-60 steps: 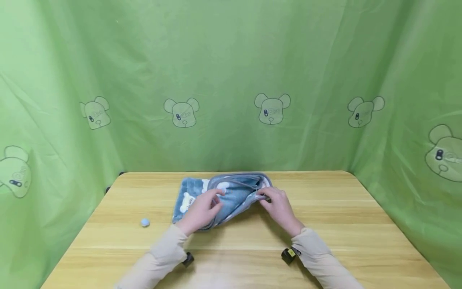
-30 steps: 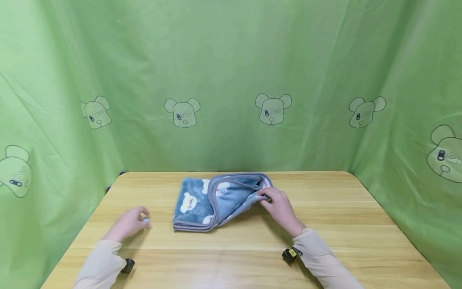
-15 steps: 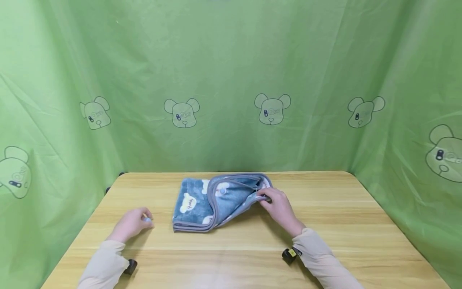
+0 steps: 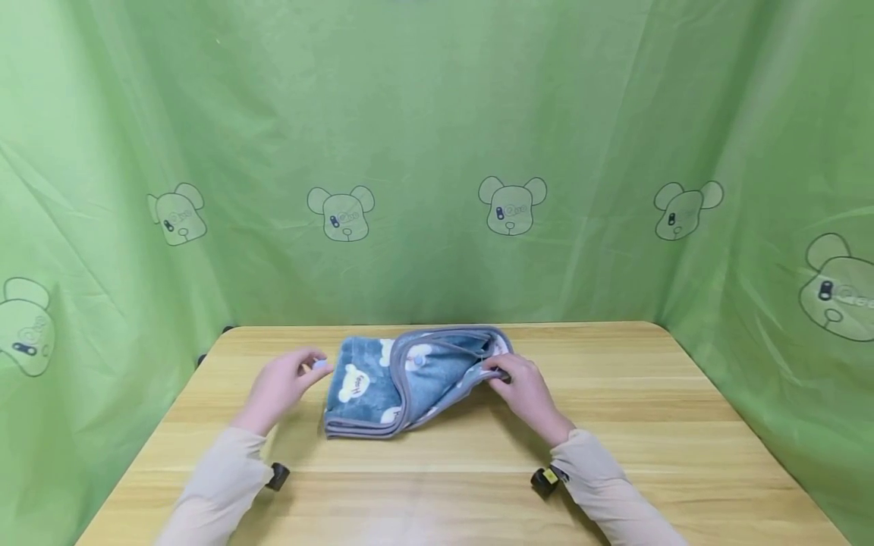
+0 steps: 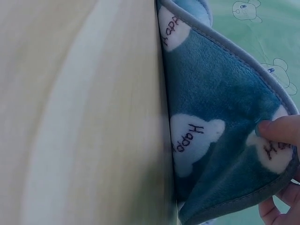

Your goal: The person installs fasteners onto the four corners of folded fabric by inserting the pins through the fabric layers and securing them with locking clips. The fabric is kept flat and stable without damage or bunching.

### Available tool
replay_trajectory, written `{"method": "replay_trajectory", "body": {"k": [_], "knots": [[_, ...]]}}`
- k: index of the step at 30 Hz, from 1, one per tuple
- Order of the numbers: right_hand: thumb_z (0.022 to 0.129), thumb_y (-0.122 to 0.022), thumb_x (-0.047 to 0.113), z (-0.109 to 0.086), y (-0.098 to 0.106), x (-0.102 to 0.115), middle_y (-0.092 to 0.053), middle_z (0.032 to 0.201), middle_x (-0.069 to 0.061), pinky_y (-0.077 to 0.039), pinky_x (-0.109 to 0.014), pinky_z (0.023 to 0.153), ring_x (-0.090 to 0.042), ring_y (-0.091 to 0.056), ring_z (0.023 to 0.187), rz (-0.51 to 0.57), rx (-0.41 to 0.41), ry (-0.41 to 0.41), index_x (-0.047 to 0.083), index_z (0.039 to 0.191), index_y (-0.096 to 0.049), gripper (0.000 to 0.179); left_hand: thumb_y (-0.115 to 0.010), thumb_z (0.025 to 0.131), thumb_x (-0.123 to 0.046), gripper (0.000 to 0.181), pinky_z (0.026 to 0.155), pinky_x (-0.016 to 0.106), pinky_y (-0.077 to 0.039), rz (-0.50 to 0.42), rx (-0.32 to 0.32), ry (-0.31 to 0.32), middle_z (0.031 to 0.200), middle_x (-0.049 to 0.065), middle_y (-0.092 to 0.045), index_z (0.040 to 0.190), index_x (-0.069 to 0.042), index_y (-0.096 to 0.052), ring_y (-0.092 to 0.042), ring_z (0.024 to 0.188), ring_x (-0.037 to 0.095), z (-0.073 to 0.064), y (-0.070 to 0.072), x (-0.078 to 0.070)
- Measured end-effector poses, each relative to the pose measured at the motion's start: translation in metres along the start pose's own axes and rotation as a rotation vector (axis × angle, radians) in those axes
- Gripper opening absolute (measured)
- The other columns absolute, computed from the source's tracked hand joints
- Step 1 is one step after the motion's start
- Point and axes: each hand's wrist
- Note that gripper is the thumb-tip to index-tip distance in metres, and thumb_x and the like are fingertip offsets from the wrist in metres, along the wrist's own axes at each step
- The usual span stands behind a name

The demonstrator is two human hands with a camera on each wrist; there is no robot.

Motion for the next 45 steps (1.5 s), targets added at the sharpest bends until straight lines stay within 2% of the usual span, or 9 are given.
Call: {"method": "replay_trajectory", "body": {"k": [7, 13, 20, 25, 30, 37, 45], "knots": [[0.074, -0.077, -0.001, 0.001, -0.001, 0.001, -0.073, 0.094, -0.007, -0.053, -0.045, 0.083, -0.025, -0.068, 0.09, 0.006, 0.004, 0.009, 0.01, 0.09, -0.072, 0.02, -0.068, 0.09, -0.035, 0.028, 0.067, 0.027, -0.049, -0.077, -0.06, -0.113, 0.086, -0.001, -0.07, 0.107, -0.012, -0.071, -0.057, 0.071, 0.009, 0.023, -0.018, -0.044], [0.073, -0.077, -0.002, 0.003, 0.0, 0.003, -0.073, 0.093, -0.007, -0.055, -0.043, 0.082, -0.025, -0.068, 0.09, 0.012, 0.0, 0.025, 0.01, 0.089, -0.072, 0.02, -0.068, 0.091, -0.034, 0.025, 0.064, 0.024, -0.047, -0.157, -0.046, -0.17, 0.081, -0.002, -0.069, 0.103, -0.013, -0.072, -0.056, 0.069, 0.008, 0.042, -0.04, -0.075], [0.075, -0.077, -0.001, 0.003, 0.0, 0.003, -0.073, 0.094, -0.007, -0.053, -0.045, 0.084, -0.025, -0.068, 0.092, 0.012, 0.016, 0.03, 0.01, 0.09, -0.072, 0.02, -0.068, 0.091, -0.031, 0.021, 0.06, 0.022, -0.045, -0.244, -0.023, -0.23, 0.078, -0.002, -0.067, 0.1, -0.012, -0.072, -0.055, 0.067, 0.007, 0.061, -0.066, -0.099], [0.075, -0.077, 0.0, 0.003, 0.0, 0.002, -0.074, 0.095, -0.007, -0.052, -0.047, 0.085, -0.027, -0.068, 0.094, 0.005, 0.03, 0.032, 0.01, 0.092, -0.073, 0.02, -0.067, 0.092, -0.03, 0.018, 0.058, 0.021, -0.045, -0.322, 0.04, -0.232, 0.078, -0.002, -0.066, 0.101, -0.015, -0.072, -0.054, 0.067, 0.007, 0.071, -0.087, -0.115], [0.074, -0.078, 0.0, 0.003, 0.0, 0.001, -0.074, 0.095, -0.007, -0.051, -0.047, 0.082, -0.026, -0.069, 0.093, 0.002, 0.029, 0.065, 0.009, 0.093, -0.073, 0.021, -0.065, 0.093, -0.033, 0.022, 0.065, 0.021, -0.048, -0.333, 0.07, -0.245, 0.087, 0.0, -0.071, 0.103, -0.015, -0.071, -0.059, 0.074, 0.008, 0.078, -0.108, -0.131], [0.073, -0.078, 0.0, 0.003, 0.0, -0.001, -0.074, 0.092, -0.007, -0.051, -0.046, 0.08, -0.026, -0.068, 0.09, 0.01, 0.014, 0.106, 0.006, 0.091, -0.073, 0.02, -0.064, 0.094, -0.034, 0.025, 0.079, 0.023, -0.05, -0.407, 0.114, -0.233, 0.098, 0.002, -0.074, 0.103, -0.013, -0.072, -0.065, 0.088, 0.012, 0.086, -0.137, -0.145], [0.07, -0.079, -0.003, 0.002, -0.002, -0.002, -0.073, 0.09, -0.006, -0.051, -0.044, 0.078, -0.025, -0.068, 0.088, -0.012, -0.008, 0.13, 0.009, 0.089, -0.072, 0.024, -0.061, 0.095, -0.037, 0.028, 0.084, 0.024, -0.05, -0.441, 0.16, -0.212, 0.104, 0.001, -0.073, 0.105, -0.014, -0.072, -0.065, 0.096, 0.012, 0.09, -0.157, -0.152]]}}
Point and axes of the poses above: each hand's wrist, its own z-axis towards the middle knuckle, its own y-axis out of the back of the hand, x = y × z
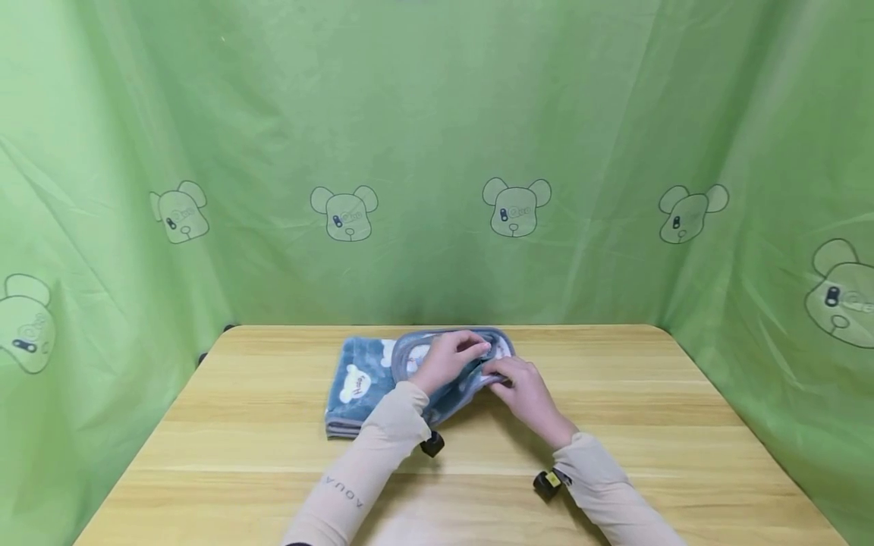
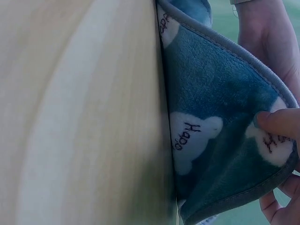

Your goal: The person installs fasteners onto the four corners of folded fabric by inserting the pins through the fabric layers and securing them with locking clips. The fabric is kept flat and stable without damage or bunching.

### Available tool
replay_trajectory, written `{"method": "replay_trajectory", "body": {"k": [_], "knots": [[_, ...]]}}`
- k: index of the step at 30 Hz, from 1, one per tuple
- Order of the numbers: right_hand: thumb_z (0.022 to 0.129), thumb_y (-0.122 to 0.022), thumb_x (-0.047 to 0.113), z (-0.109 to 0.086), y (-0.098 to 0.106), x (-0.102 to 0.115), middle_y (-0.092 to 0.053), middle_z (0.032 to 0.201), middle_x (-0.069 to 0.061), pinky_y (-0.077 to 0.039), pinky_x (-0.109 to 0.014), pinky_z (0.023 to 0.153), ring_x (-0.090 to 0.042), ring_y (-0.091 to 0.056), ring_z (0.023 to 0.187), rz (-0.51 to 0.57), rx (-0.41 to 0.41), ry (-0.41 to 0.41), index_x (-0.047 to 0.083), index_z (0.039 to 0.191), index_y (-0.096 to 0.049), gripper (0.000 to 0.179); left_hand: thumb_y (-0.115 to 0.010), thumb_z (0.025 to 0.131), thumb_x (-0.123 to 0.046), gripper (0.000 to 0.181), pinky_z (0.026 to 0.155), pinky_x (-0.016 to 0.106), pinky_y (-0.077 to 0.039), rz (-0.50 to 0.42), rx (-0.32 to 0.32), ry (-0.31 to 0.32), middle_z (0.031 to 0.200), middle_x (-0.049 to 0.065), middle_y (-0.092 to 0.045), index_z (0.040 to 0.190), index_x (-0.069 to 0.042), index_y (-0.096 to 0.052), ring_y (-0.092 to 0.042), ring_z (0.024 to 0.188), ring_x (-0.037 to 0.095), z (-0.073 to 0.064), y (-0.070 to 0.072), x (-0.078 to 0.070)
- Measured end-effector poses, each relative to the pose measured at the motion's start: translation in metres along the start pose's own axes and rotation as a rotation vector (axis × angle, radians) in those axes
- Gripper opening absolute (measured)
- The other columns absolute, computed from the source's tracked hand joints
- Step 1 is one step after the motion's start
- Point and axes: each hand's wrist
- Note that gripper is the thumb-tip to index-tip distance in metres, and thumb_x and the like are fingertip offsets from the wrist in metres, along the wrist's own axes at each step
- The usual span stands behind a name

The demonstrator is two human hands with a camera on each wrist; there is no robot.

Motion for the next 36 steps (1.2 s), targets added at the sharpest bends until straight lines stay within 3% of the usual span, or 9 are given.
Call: {"method": "replay_trajectory", "body": {"k": [16, 36], "knots": [[0.071, -0.078, 0.0, -0.0018, 0.0003, 0.0006, -0.074, 0.092, -0.006, -0.05, -0.044, 0.077, -0.026, -0.068, 0.09, -0.011, 0.01, -0.035, 0.01, 0.09, -0.072, 0.022, -0.063, 0.094, -0.032, 0.023, 0.087, 0.027, -0.05, -0.008, -0.002, 0.0, 0.105, 0.002, -0.073, 0.106, -0.014, -0.072, -0.066, 0.099, 0.015, -0.003, -0.0064, 0.0071], [0.073, -0.078, 0.001, -0.0007, 0.0011, 0.0007, -0.074, 0.094, -0.007, -0.05, -0.045, 0.08, -0.027, -0.068, 0.092, 0.008, 0.015, -0.05, 0.009, 0.091, -0.072, 0.021, -0.06, 0.096, -0.039, 0.029, 0.085, 0.025, -0.05, 0.021, 0.03, 0.027, 0.106, -0.001, -0.072, 0.108, -0.016, -0.071, -0.065, 0.098, 0.011, -0.0048, -0.0089, 0.0097]]}}
Point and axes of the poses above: each hand's wrist, its own z-axis towards the middle knuckle, its own y-axis out of the back of the hand, x = y × z
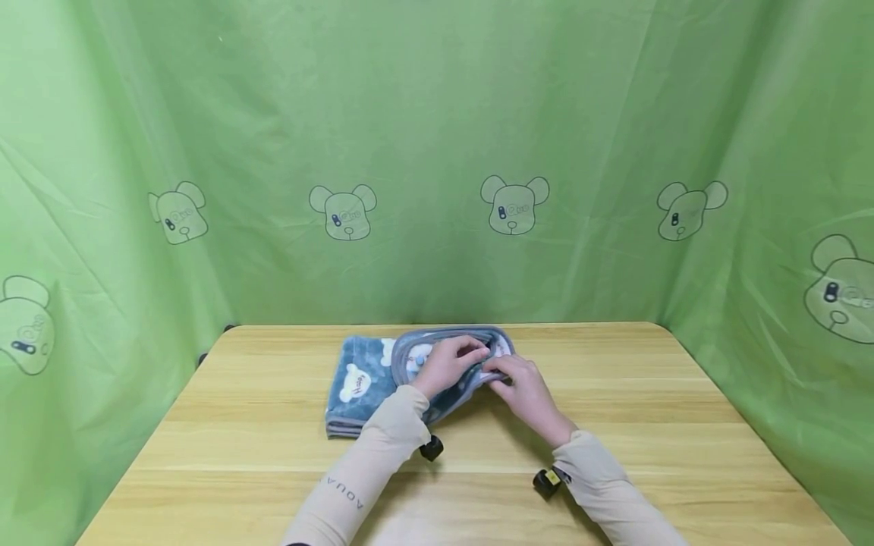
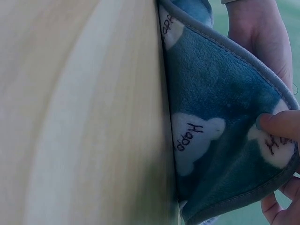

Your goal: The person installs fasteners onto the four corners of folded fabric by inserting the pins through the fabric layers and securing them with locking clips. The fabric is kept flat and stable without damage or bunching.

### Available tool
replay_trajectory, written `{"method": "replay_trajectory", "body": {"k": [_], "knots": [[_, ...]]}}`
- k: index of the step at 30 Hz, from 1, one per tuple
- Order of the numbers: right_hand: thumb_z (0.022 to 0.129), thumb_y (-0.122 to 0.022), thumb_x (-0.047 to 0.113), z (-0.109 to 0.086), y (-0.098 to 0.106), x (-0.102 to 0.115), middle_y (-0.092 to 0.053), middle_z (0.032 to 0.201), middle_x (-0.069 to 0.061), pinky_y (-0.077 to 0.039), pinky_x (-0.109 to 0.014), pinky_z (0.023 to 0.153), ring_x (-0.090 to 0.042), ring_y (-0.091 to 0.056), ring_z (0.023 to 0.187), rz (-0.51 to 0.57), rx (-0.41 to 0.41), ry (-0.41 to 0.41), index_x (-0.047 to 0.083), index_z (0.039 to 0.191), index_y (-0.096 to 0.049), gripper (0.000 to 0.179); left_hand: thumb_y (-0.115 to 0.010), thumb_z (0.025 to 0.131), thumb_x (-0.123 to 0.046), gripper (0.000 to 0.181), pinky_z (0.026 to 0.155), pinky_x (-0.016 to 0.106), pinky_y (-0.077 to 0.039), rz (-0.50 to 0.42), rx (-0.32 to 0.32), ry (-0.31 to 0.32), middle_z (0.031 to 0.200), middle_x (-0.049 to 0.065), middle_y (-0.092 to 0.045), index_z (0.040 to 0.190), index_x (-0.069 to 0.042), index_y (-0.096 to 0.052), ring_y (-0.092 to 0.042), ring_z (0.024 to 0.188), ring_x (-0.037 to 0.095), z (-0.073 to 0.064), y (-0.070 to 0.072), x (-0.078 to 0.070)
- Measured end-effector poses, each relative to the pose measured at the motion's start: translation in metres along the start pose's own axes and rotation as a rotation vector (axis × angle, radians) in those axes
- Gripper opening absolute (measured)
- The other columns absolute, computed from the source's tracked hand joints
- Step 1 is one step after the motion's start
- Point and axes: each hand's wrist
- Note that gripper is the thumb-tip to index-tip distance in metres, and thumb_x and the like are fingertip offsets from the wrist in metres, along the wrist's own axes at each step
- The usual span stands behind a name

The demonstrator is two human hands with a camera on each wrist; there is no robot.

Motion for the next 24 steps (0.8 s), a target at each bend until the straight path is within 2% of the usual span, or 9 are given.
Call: {"method": "replay_trajectory", "body": {"k": [9, 17, 20, 24], "knots": [[0.073, -0.079, 0.002, -0.0003, -0.0003, 0.0001, -0.074, 0.094, -0.007, -0.049, -0.043, 0.078, -0.026, -0.069, 0.092, -0.012, -0.009, -0.003, 0.008, 0.091, -0.072, 0.021, -0.062, 0.095, -0.036, 0.025, 0.084, 0.027, -0.049, -0.019, -0.007, 0.021, 0.103, 0.001, -0.073, 0.105, -0.016, -0.072, -0.065, 0.095, 0.013, -0.0016, -0.0019, -0.0017], [0.072, -0.08, 0.003, 0.0001, -0.0008, 0.002, -0.074, 0.094, -0.008, -0.045, -0.037, 0.071, -0.026, -0.069, 0.089, -0.059, -0.046, -0.005, 0.01, 0.089, -0.071, 0.021, -0.058, 0.097, -0.036, 0.024, 0.076, 0.022, -0.047, -0.02, -0.007, -0.005, 0.097, 0.0, -0.072, 0.099, -0.016, -0.072, -0.06, 0.085, 0.007, -0.0055, -0.0058, -0.0002], [0.072, -0.08, 0.003, 0.0001, -0.0006, 0.0019, -0.074, 0.093, -0.008, -0.045, -0.036, 0.071, -0.027, -0.069, 0.089, -0.052, -0.037, -0.007, 0.01, 0.09, -0.072, 0.021, -0.056, 0.098, -0.036, 0.026, 0.078, 0.024, -0.047, -0.02, 0.004, 0.005, 0.099, 0.001, -0.072, 0.101, -0.015, -0.072, -0.061, 0.087, 0.01, -0.007, -0.005, -0.0014], [0.071, -0.08, 0.001, 0.0012, 0.0009, 0.0023, -0.074, 0.093, -0.009, -0.047, -0.039, 0.073, -0.028, -0.069, 0.09, -0.032, -0.026, -0.009, 0.009, 0.09, -0.072, 0.022, -0.051, 0.101, -0.037, 0.033, 0.088, 0.029, -0.05, -0.004, 0.015, 0.014, 0.109, 0.004, -0.072, 0.11, -0.012, -0.071, -0.066, 0.101, 0.017, -0.0083, -0.0022, -0.0031]]}}
Point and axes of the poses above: each hand's wrist, its own z-axis towards the middle knuckle, its own y-axis out of the back of the hand, x = y × z
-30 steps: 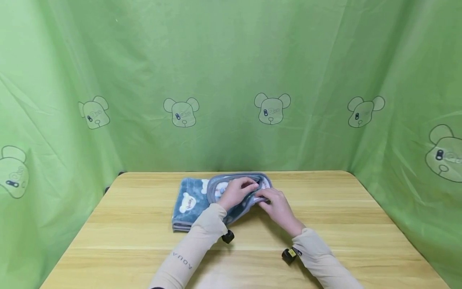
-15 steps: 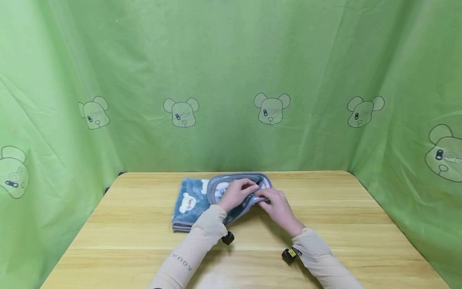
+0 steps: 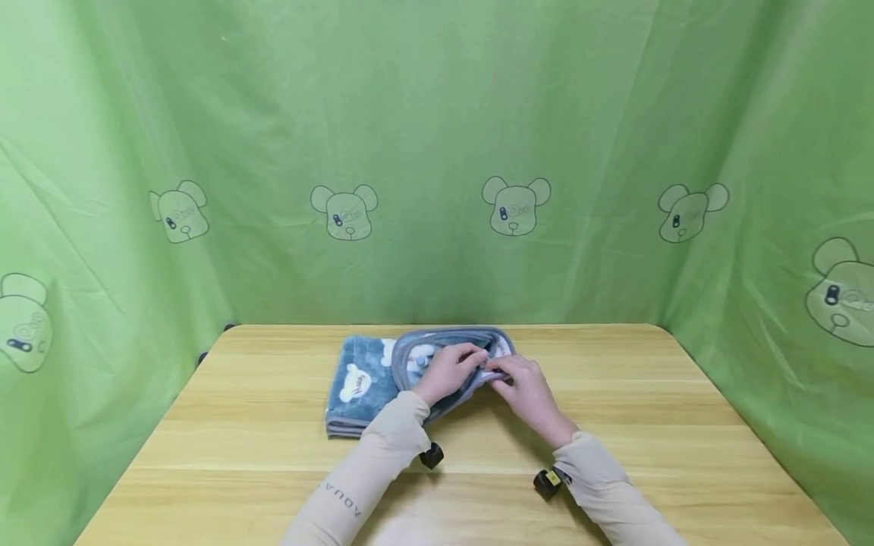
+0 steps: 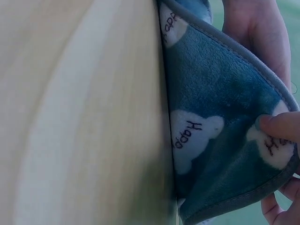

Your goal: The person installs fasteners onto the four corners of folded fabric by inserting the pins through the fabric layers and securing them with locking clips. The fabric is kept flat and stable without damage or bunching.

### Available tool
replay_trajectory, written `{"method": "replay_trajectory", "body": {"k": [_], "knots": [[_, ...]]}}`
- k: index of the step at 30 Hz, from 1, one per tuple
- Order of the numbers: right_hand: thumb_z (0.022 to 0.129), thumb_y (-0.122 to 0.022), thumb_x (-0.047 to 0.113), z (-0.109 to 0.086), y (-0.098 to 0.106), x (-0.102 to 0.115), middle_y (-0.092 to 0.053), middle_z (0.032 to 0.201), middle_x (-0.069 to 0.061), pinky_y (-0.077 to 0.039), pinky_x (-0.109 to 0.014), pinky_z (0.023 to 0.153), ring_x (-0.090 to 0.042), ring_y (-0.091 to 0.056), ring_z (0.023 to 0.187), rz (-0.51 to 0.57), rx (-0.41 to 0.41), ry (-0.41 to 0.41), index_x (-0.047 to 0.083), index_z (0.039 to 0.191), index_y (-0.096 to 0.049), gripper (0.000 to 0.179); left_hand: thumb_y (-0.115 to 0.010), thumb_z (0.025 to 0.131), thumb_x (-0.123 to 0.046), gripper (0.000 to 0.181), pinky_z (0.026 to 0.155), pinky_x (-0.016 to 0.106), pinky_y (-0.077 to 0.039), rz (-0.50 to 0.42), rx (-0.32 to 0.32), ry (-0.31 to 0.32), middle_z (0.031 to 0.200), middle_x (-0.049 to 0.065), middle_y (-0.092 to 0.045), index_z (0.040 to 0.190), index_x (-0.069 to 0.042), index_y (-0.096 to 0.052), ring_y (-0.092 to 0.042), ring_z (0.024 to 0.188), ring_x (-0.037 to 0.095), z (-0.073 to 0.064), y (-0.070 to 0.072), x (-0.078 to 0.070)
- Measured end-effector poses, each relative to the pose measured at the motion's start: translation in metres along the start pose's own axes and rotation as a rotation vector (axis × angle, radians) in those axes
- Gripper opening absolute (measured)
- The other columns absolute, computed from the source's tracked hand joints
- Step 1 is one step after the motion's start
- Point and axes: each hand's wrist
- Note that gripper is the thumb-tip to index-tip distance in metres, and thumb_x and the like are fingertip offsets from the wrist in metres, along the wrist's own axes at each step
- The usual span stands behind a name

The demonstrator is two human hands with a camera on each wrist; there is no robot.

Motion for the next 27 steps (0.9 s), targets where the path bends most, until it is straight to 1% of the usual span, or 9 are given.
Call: {"method": "replay_trajectory", "body": {"k": [3, 7, 10, 13, 17, 21, 23, 25, 27], "knots": [[0.071, -0.08, -0.001, 0.002, 0.0, 0.001, -0.074, 0.094, -0.01, -0.049, -0.043, 0.076, -0.028, -0.069, 0.09, 0.005, 0.006, 0.014, 0.008, 0.09, -0.072, 0.022, -0.048, 0.102, -0.038, 0.036, 0.092, 0.033, -0.05, 0.005, -0.031, 0.01, 0.112, 0.006, -0.072, 0.115, -0.011, -0.069, -0.066, 0.107, 0.02, -0.001, 0.005, 0.0], [0.069, -0.081, 0.0, 0.005, 0.002, 0.001, -0.074, 0.091, -0.008, -0.05, -0.043, 0.074, -0.026, -0.069, 0.088, -0.017, 0.018, 0.035, 0.009, 0.088, -0.072, 0.022, -0.048, 0.102, -0.036, 0.036, 0.086, 0.032, -0.052, -0.044, -0.082, 0.025, 0.104, 0.008, -0.073, 0.115, -0.009, -0.067, -0.067, 0.096, 0.021, -0.006, 0.018, -0.001], [0.07, -0.081, 0.002, 0.005, 0.006, 0.001, -0.073, 0.089, -0.006, -0.05, -0.041, 0.073, -0.024, -0.068, 0.085, -0.032, 0.05, 0.037, 0.011, 0.086, -0.071, 0.021, -0.049, 0.102, -0.035, 0.035, 0.081, 0.031, -0.052, -0.071, -0.112, 0.031, 0.098, 0.009, -0.073, 0.116, -0.009, -0.067, -0.067, 0.09, 0.02, -0.01, 0.031, -0.003], [0.071, -0.08, 0.004, 0.002, 0.011, -0.001, -0.072, 0.088, -0.002, -0.05, -0.041, 0.075, -0.021, -0.066, 0.084, -0.045, 0.121, 0.027, 0.014, 0.086, -0.071, 0.02, -0.049, 0.102, -0.036, 0.035, 0.08, 0.03, -0.053, -0.074, -0.147, 0.043, 0.099, 0.008, -0.073, 0.117, -0.01, -0.067, -0.067, 0.091, 0.02, -0.016, 0.046, -0.002], [0.07, -0.081, 0.005, -0.003, 0.02, -0.007, -0.072, 0.086, 0.003, -0.049, -0.041, 0.079, -0.017, -0.065, 0.083, -0.065, 0.219, 0.039, 0.017, 0.084, -0.071, 0.021, -0.05, 0.101, -0.035, 0.033, 0.076, 0.03, -0.053, -0.114, -0.188, 0.06, 0.099, 0.01, -0.073, 0.114, -0.01, -0.068, -0.067, 0.089, 0.024, -0.023, 0.064, 0.002], [0.069, -0.081, 0.005, -0.011, 0.026, -0.013, -0.07, 0.082, 0.006, -0.051, -0.036, 0.076, -0.012, -0.063, 0.078, -0.076, 0.3, 0.087, 0.018, 0.083, -0.07, 0.022, -0.051, 0.101, -0.032, 0.032, 0.075, 0.029, -0.053, -0.146, -0.224, 0.073, 0.097, 0.014, -0.073, 0.111, -0.007, -0.068, -0.068, 0.088, 0.028, -0.03, 0.078, 0.007], [0.07, -0.081, 0.005, -0.014, 0.029, -0.014, -0.07, 0.081, 0.006, -0.052, -0.032, 0.073, -0.01, -0.062, 0.077, -0.073, 0.348, 0.105, 0.017, 0.082, -0.07, 0.02, -0.051, 0.101, -0.029, 0.033, 0.076, 0.031, -0.054, -0.162, -0.239, 0.073, 0.098, 0.018, -0.073, 0.112, -0.003, -0.068, -0.068, 0.09, 0.033, -0.034, 0.084, 0.01], [0.072, -0.08, 0.005, -0.017, 0.031, -0.015, -0.069, 0.081, 0.008, -0.053, -0.028, 0.071, -0.009, -0.062, 0.076, -0.063, 0.4, 0.112, 0.018, 0.082, -0.07, 0.019, -0.051, 0.102, -0.028, 0.033, 0.078, 0.034, -0.055, -0.177, -0.252, 0.08, 0.1, 0.021, -0.072, 0.112, -0.001, -0.067, -0.068, 0.092, 0.037, -0.037, 0.091, 0.012], [0.074, -0.079, 0.007, -0.02, 0.031, -0.015, -0.069, 0.082, 0.009, -0.054, -0.026, 0.071, -0.007, -0.061, 0.076, -0.059, 0.451, 0.098, 0.019, 0.082, -0.07, 0.017, -0.05, 0.102, -0.026, 0.033, 0.079, 0.038, -0.055, -0.189, -0.268, 0.086, 0.101, 0.024, -0.071, 0.112, 0.001, -0.066, -0.067, 0.092, 0.04, -0.04, 0.097, 0.016]]}}
Point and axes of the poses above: each hand's wrist, its own z-axis towards the middle knuckle, its own y-axis out of the back of the hand, x = y × z
